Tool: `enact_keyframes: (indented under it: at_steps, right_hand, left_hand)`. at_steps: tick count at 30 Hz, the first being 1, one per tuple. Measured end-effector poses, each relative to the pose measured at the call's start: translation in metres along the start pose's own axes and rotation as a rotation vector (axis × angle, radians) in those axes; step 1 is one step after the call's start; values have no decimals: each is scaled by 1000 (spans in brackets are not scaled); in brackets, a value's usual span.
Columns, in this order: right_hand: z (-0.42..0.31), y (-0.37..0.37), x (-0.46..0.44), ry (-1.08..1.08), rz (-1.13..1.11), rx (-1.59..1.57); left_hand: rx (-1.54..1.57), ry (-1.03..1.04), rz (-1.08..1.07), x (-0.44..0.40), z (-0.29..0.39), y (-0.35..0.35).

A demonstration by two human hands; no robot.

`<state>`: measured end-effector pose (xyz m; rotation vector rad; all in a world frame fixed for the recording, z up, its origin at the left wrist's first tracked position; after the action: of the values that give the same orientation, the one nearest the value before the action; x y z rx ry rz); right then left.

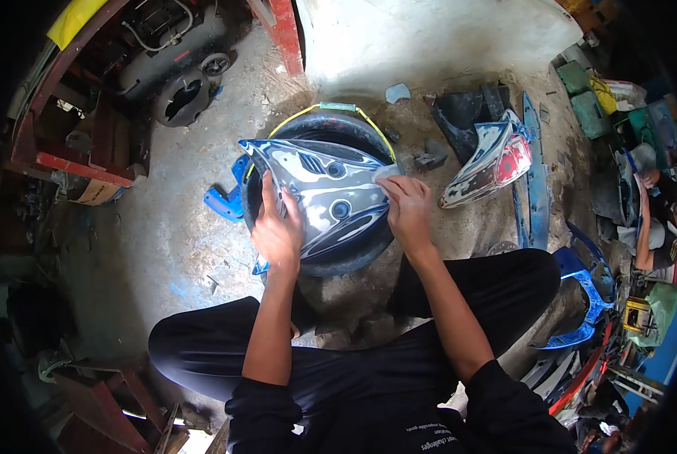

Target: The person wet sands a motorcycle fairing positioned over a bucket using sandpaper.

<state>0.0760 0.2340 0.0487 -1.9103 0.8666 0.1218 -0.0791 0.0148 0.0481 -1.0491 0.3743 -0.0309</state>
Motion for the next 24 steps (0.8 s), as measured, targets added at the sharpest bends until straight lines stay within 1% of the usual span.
enact_keyframes:
  at_steps: [2,4,5,7,8,9,11,12,13,15,16,17,20,23,24]
  right_hand:
    - [-2,3,-2,-21,-3,-4]
    - [13,5,-5,54,1,37]
    - [8,4,-1,60,-3,36]
    - [-14,4,1,-80,-46,-35]
    - [-7,4,1,-17,-21,-23]
    - [-2,4,0,-19,-18,-21]
    - [16,4,-5,120,-6,58]
    - [11,4,-2,78,1,33]
    - [8,4,3,83,0,34]
    - [-12,2,5,-29,-34,-5]
    - [-2,5,4,16,-5,15]
    - [0,5,1,13,-4,14]
    - [-1,7,5,57,-10,33]
    - [-6,2,4,-2,-22,-6]
    - [3,2,1,60,-2,16]
  left_hand:
    - [18,9,-5,-1,-1,-2]
    - [-7,4,2,-1,-2,-3]
    - [-19,5,1,0,-1,-3]
    - [-28,-9,-26,0,-2,0]
    - [-3,-1,-17,0,-2,-1]
    - [18,5,-6,0,-2,-1]
    - [27,15,5,1,-4,-3]
    - [7,11,13,1,-3,-4]
    - [-6,13,20,1,-1,-5]
    - [-29,-1,-15,0,-1,0]
    - [-1,7,4,1,-1,-1]
    - [21,11,24,1,-2,-3]
    - [-27,1,-9,3,-7,-2]
    - [6,7,-1,0,-1,-2]
    - [32,17,6,0,-2,-3]
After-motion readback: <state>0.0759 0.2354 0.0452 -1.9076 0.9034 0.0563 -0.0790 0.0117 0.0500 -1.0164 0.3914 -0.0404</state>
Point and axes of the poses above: each hand's wrist, its own x-axis away from the middle knuckle, its own y-axis out of the palm, z = x × y, the point moved 8 cm from there along -x, towards the middle knuckle, and after that the axes turned 1 degree about -x, right-handed, at the moved point
